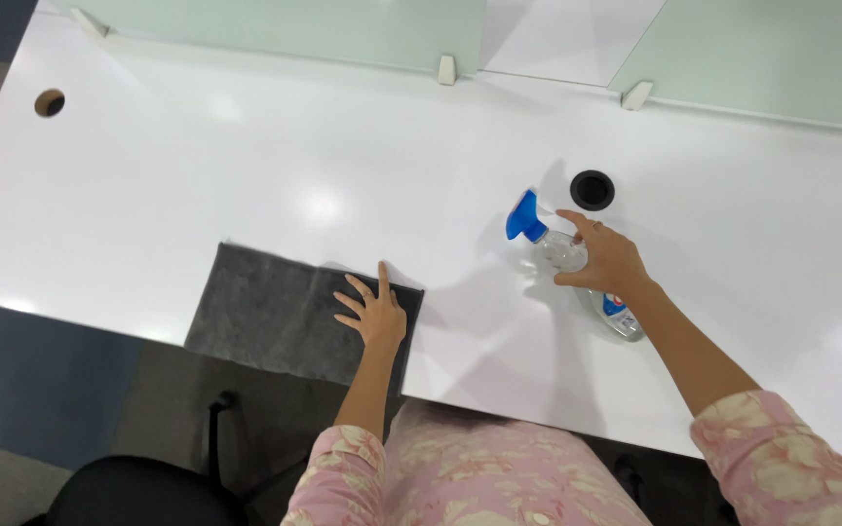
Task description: The person cleans a white desk surface by spraying it with liquid from a bottle and wiping the area with a dark cloth.
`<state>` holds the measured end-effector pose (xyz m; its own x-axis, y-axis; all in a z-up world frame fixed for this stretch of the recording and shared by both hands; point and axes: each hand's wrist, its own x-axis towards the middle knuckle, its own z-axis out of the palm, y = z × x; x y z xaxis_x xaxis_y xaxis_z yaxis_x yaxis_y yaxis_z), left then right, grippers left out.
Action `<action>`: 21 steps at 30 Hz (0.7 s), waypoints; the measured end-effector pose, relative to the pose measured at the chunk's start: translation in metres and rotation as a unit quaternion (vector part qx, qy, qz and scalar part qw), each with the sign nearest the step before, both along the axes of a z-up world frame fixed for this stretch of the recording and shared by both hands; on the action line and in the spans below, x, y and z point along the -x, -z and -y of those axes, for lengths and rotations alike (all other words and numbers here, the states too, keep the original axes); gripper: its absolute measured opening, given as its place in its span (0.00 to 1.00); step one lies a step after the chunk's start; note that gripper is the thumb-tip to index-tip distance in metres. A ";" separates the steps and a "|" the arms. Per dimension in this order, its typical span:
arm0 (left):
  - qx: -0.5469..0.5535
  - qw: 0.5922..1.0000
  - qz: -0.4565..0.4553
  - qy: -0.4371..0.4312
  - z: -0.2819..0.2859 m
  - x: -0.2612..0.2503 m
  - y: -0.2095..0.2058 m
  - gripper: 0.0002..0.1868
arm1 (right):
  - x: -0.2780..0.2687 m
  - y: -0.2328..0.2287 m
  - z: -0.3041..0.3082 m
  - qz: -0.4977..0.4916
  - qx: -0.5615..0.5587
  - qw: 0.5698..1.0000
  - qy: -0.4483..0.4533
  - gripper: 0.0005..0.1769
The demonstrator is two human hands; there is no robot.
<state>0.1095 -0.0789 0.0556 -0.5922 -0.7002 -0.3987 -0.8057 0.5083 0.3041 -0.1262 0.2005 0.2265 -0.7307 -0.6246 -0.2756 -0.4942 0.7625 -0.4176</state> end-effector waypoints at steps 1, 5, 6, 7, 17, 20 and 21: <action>-0.009 1.000 -0.003 -0.005 0.003 0.002 0.000 0.34 | -0.003 -0.009 0.003 0.004 0.030 1.000 -0.004 0.59; -0.035 0.999 -0.018 -0.019 0.028 0.021 -0.005 0.36 | -0.020 -0.024 0.011 0.023 0.167 0.986 -0.008 0.61; -0.042 0.999 -0.022 -0.022 0.035 0.026 -0.008 0.37 | -0.023 -0.026 0.011 0.035 0.203 0.978 0.007 0.62; -0.064 0.997 -0.046 -0.027 0.041 0.029 -0.009 0.41 | -0.026 -0.026 0.009 0.050 0.236 0.970 0.023 0.63; -0.134 0.989 -0.066 -0.009 0.101 0.086 -0.023 0.73 | -0.046 -0.041 0.007 0.063 0.242 0.963 0.097 0.57; -0.103 0.992 -0.069 0.026 0.095 0.083 -0.012 0.71 | -0.051 -0.039 0.007 0.063 0.297 0.945 0.120 0.54; -0.087 0.993 -0.068 0.040 0.095 0.082 -0.008 0.71 | -0.051 -0.037 0.010 0.057 0.317 0.937 0.137 0.53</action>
<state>0.0273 -0.1736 0.0638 -0.7002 -0.5761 -0.4217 -0.7100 0.4997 0.4962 -0.0754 0.1907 0.2634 -0.8763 -0.4818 0.0016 -0.2412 0.4357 -0.8672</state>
